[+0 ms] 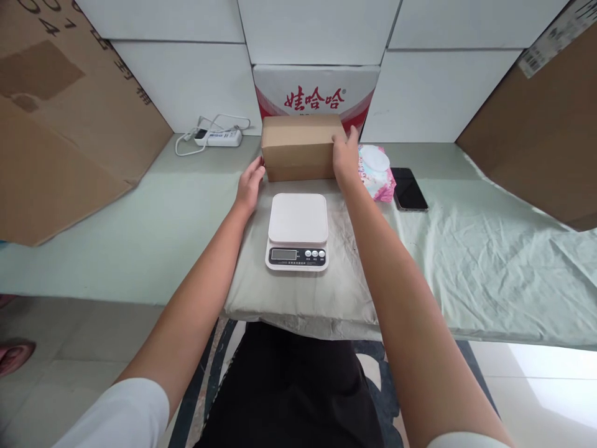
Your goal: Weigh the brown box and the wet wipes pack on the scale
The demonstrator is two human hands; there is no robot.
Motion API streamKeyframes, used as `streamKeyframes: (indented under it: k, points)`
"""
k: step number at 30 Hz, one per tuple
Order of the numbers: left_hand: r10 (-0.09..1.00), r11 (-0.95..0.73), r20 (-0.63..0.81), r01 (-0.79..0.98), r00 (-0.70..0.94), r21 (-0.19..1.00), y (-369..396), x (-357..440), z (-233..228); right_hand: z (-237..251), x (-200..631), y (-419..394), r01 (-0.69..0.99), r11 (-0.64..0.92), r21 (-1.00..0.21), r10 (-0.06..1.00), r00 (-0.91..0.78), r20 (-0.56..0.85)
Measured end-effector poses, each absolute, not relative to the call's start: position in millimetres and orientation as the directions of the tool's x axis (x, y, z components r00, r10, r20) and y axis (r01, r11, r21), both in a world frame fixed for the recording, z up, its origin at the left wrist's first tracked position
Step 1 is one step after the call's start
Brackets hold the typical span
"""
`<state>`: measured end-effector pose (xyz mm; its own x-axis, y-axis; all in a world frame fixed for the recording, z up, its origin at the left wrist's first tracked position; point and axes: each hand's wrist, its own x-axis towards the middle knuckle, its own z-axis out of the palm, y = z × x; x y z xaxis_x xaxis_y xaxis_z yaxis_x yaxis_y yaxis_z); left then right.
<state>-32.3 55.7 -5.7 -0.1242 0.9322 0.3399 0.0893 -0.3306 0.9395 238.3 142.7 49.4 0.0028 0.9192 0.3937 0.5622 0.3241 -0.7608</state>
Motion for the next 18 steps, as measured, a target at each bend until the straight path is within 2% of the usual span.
streamKeyframes:
  k: [2, 4, 10, 15, 18]
  points:
    - [0.914, -0.384, 0.393, 0.099, -0.101, 0.918, 53.1, -30.5, -1.4, 43.8, 232.1, 132.0, 0.492, 0.190, -0.849, 0.951, 0.124, 0.285]
    - [0.901, -0.414, 0.423, 0.098, -0.097, 0.905, 52.1, -30.2, 1.3, 42.2, 228.0, 117.4, 0.485, 0.192, -0.853, 0.954, 0.113, 0.279]
    - [0.891, -0.419, 0.425, 0.073, -0.159, 0.905, 40.8, -34.2, 19.4, 57.1, 235.1, 67.1, 0.518, 0.414, -0.748, 0.883, -0.028, 0.469]
    - [0.872, -0.454, 0.467, 0.112, -0.148, 0.884, -24.4, -27.5, 46.5, 69.3, 256.9, -1.8, 0.554, 0.478, -0.681, 0.815, 0.008, 0.579]
    - [0.881, -0.434, 0.449, 0.125, -0.149, 0.892, -78.1, -20.7, 43.3, 61.2, 269.4, -47.4, 0.573, 0.518, -0.635, 0.763, 0.027, 0.646]
